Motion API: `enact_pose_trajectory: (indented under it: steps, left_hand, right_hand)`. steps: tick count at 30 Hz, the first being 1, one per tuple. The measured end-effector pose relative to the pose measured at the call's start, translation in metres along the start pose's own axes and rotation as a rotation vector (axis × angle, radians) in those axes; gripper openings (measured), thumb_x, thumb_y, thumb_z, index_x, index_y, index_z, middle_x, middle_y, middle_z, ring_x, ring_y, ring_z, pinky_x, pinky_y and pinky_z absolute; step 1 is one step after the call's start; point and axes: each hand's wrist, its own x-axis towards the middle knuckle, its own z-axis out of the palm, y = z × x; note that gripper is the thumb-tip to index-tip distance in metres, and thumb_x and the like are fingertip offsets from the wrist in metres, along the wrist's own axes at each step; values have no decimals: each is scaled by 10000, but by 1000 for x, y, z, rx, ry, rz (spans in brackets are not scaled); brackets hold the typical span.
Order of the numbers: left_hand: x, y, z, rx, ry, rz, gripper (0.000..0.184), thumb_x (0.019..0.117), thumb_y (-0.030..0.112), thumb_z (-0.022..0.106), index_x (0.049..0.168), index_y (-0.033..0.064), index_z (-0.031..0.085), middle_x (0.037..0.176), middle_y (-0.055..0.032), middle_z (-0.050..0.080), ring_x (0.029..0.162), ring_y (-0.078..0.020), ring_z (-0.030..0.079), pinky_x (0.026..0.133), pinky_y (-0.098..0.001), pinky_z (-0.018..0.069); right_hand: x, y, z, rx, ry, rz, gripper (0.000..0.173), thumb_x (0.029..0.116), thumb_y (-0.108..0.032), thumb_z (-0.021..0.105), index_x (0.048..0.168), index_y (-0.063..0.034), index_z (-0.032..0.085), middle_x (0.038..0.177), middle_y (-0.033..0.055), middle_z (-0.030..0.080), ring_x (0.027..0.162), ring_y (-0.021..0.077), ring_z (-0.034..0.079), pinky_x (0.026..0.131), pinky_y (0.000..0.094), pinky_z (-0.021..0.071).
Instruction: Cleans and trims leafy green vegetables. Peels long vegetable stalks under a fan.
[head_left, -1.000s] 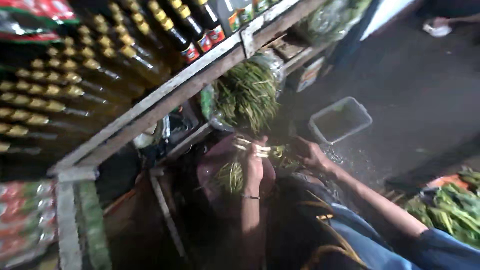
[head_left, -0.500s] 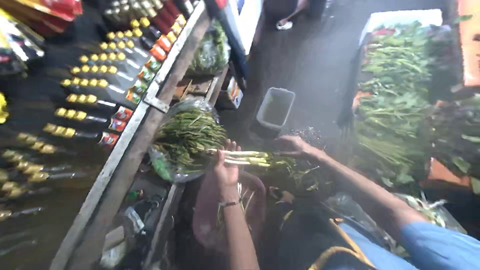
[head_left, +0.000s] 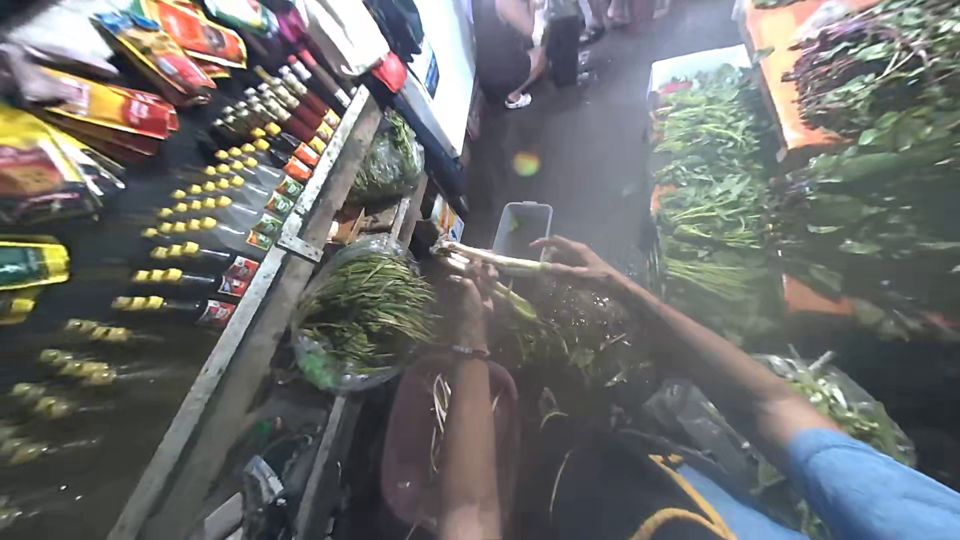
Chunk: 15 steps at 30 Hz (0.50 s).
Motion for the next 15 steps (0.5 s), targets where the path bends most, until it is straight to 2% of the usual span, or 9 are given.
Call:
enact_pose_trajectory:
  steps: [2,4,6,7,9,11,12,14,15]
  left_hand:
    - [1,1,-1,188,6,-12,139,1041,136,531,1148,85,604,785,5,646,622,-76,596,595,-248,533]
    - [4,10,-1,387,33,-62,212,1037,152,575,1229,63,587,839,-3,651,651,-65,597,613,-240,536]
    - [16,14,-17,558,-39,-37,298,1066,213,535,1290,18,557,910,-39,599,712,-83,551,663,-263,514]
    - [30,17,-24,645,-82,25,337,1064,290,526,1287,40,566,899,-26,601,693,-69,551,643,-267,517]
    - [47,42,-31,832,-159,121,414,1028,412,597,1300,100,601,929,-45,641,655,-84,556,599,-298,518]
    - [62,69,-49,968,-212,155,417,988,348,674,1307,89,603,1001,-120,661,713,-163,590,627,-382,525]
    - [70,82,-64,982,-209,130,460,980,303,688,1370,95,563,1079,-133,660,765,-171,598,658,-388,529]
    - [91,103,-91,861,-164,90,461,985,226,679,1413,146,527,1091,-61,657,762,-109,578,656,-320,520]
    - [102,109,-92,704,-121,89,318,985,182,661,1295,168,596,924,17,641,631,-39,519,546,-229,466]
  right_hand:
    - [2,-8,-12,-18,-22,-48,387,993,-233,584,1314,-19,621,832,21,666,668,49,572,633,251,514]
    - [4,-20,-24,-63,-90,-65,347,996,-213,566,1265,-10,651,814,-2,668,661,20,572,631,223,511]
    - [4,-29,-32,-110,-145,-85,300,1000,-196,562,1164,27,676,792,-9,661,641,-6,555,607,201,493]
    - [5,-28,-37,-151,-144,-114,265,1004,-209,578,1078,12,703,765,-33,658,633,-30,557,599,185,492]
    - [7,-39,-50,-234,-118,-99,218,999,-161,584,1016,12,717,731,-33,633,611,-28,528,582,192,476]
    - [5,-63,-63,-298,-66,1,174,985,-96,603,1007,23,729,698,-23,620,579,-9,506,565,203,465]
    - [1,-82,-68,-316,-31,100,154,994,-52,598,1005,48,714,688,1,591,573,25,478,572,229,444]
    - [-5,-95,-88,-296,84,181,167,997,-86,566,979,4,705,674,-30,578,559,17,484,551,215,447]
    - [-8,-100,-97,-235,170,228,192,1025,-104,543,1033,11,696,717,-10,592,586,42,500,569,235,457]
